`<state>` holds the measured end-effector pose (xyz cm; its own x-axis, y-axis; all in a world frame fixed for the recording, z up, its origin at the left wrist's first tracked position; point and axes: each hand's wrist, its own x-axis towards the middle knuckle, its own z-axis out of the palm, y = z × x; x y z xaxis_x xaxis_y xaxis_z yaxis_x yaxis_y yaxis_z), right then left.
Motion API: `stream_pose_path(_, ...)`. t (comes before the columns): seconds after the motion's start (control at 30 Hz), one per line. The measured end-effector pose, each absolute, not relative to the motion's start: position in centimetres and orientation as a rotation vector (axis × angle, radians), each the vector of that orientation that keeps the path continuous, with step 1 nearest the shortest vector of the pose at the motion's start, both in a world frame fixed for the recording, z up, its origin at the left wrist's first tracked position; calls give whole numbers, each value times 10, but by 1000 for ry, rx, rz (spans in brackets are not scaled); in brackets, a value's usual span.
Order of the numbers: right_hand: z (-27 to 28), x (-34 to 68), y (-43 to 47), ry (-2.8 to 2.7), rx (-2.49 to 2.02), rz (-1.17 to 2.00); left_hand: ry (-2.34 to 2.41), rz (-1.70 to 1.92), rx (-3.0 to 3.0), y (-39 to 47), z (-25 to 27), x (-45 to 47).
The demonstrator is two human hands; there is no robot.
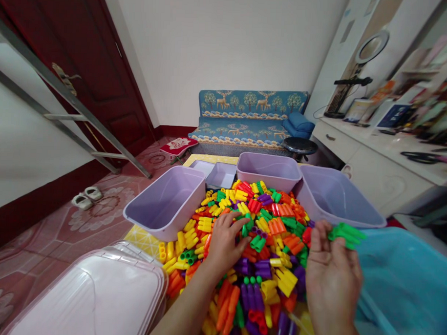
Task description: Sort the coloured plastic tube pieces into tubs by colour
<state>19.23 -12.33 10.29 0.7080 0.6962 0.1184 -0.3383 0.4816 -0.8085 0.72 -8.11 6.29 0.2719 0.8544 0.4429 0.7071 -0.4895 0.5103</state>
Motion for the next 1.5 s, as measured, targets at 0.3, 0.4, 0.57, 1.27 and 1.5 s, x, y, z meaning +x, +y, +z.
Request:
stream_pose_path(0.3, 103, 205, -126, -474, -893, 787, 1452, 1038, 2330, -81, 60, 9)
stream_pose_path(0.4, 88, 200, -119, -1025, -1271, 800, 1448, 1043, 2310, -82, 61, 10)
stream_pose_path(0.57, 63, 191, -100, -1749, -1540, 441, 1439, 1070, 2272, -82, 64, 11)
stream_pose_path(1.27, 41, 177, -89, -1329, -1257, 956, 1228, 818, 2402, -85, 81, -5)
stream_pose_path(1.5, 45, 179, -88, -1365, -1253, 1016, 1425, 858, 2333, -81, 71, 7)
